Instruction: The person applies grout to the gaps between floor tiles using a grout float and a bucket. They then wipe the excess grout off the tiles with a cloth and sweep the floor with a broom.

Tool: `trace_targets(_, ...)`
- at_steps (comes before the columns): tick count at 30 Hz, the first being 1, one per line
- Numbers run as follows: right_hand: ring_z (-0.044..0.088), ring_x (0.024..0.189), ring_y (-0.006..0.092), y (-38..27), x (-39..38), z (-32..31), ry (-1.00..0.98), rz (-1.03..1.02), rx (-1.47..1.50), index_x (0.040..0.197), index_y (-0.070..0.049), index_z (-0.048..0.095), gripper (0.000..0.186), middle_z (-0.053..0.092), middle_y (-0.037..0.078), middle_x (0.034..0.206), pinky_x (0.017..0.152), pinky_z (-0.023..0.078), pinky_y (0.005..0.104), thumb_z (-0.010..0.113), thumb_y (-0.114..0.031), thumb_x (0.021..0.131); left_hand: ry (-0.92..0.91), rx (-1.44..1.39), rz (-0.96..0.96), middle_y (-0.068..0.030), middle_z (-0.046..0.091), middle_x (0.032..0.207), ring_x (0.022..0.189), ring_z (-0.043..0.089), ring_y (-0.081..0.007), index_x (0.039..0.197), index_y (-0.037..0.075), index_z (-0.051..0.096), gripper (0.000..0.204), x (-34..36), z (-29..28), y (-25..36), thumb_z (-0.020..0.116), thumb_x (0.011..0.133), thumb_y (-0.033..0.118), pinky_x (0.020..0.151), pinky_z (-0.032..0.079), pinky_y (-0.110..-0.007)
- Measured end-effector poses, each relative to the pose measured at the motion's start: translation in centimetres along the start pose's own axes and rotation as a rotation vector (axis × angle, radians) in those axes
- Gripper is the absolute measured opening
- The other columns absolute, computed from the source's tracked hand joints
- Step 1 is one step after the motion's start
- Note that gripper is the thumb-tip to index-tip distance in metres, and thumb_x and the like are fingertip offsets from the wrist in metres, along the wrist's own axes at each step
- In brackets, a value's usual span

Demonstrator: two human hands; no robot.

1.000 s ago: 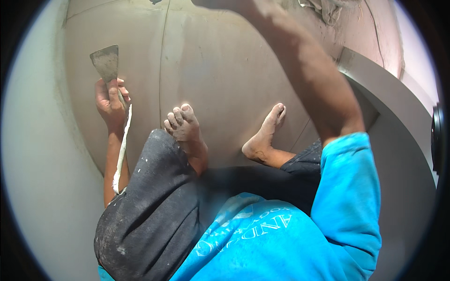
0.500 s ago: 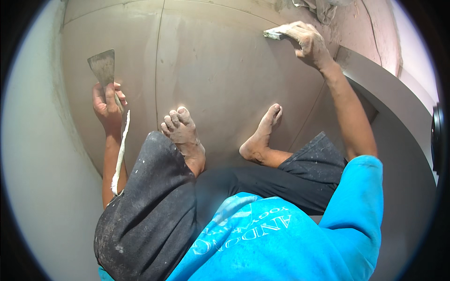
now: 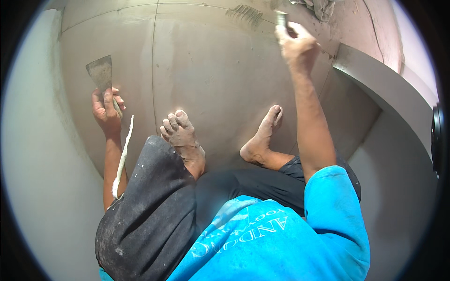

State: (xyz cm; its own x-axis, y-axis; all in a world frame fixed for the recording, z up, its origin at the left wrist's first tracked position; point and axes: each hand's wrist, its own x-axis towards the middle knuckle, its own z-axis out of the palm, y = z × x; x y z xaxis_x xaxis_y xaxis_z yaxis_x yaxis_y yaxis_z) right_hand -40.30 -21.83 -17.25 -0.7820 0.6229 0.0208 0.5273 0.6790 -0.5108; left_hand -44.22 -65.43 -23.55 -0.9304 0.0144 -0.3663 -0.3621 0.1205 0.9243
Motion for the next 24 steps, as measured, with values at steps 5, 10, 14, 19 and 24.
trace_targets(5, 0.071, 0.065, 0.0280, -2.2, 1.7, 2.9, 0.092, 0.079, -0.148, 0.083, -0.004, 0.075, 0.030, 0.072, 0.012, 0.073, 0.065, 0.056, 0.0377, 0.077, -0.030, 0.068, 0.016, -0.003, -0.022, -0.0048, 0.061, 0.091, 0.065, 0.055, -0.0076, 0.109, 0.004, 0.051, 0.013, -0.2, 0.0, 0.0, 0.048, 0.100, 0.013, 0.053, 0.047, -0.024)
trace_targets(10, 0.064, 0.059, 0.0211, -6.0, 0.6, 7.5, 0.022, -0.276, -0.023, 0.082, -0.011, 0.071, 0.014, 0.067, 0.006, 0.069, 0.057, 0.050, 0.0329, 0.066, -0.023, 0.082, 0.009, -0.052, -0.025, -0.0049, 0.061, 0.091, 0.064, 0.055, -0.0077, 0.109, 0.004, 0.051, 0.013, -0.2, 0.3, 0.2, 0.049, 0.100, 0.013, 0.053, 0.047, -0.024)
trace_targets(14, 0.064, 0.060, 0.0280, -7.6, 0.2, 9.4, -0.219, -0.354, 0.051, 0.075, -0.006, 0.069, 0.014, 0.067, 0.008, 0.068, 0.059, 0.051, 0.0353, 0.068, -0.020, 0.079, 0.015, -0.037, -0.046, -0.0050, 0.061, 0.090, 0.064, 0.056, -0.0077, 0.107, 0.004, 0.051, 0.012, -0.3, 0.2, 0.3, 0.049, 0.100, 0.013, 0.053, 0.047, -0.024)
trace_targets(19, 0.064, 0.063, 0.0246, -8.8, -0.6, 11.5, 0.025, -0.877, 0.042, 0.072, -0.010, 0.067, 0.017, 0.065, 0.008, 0.066, 0.058, 0.050, 0.0344, 0.074, -0.026, 0.071, -0.007, -0.029, -0.016, -0.0061, 0.062, 0.089, 0.063, 0.057, -0.0088, 0.112, 0.002, 0.051, 0.017, -0.2, -0.2, 0.0, 0.052, 0.099, 0.013, 0.052, 0.049, -0.025)
trace_targets(24, 0.063, 0.053, 0.0261, -10.5, -1.4, 11.9, -0.169, -0.686, -0.118, 0.064, -0.013, 0.068, 0.012, 0.063, 0.006, 0.057, 0.053, 0.051, 0.0361, 0.066, -0.021, 0.072, -0.003, -0.061, 0.006, -0.0063, 0.062, 0.089, 0.062, 0.057, -0.0092, 0.110, 0.002, 0.050, 0.016, -0.1, -0.1, -0.1, 0.052, 0.099, 0.013, 0.051, 0.048, -0.025)
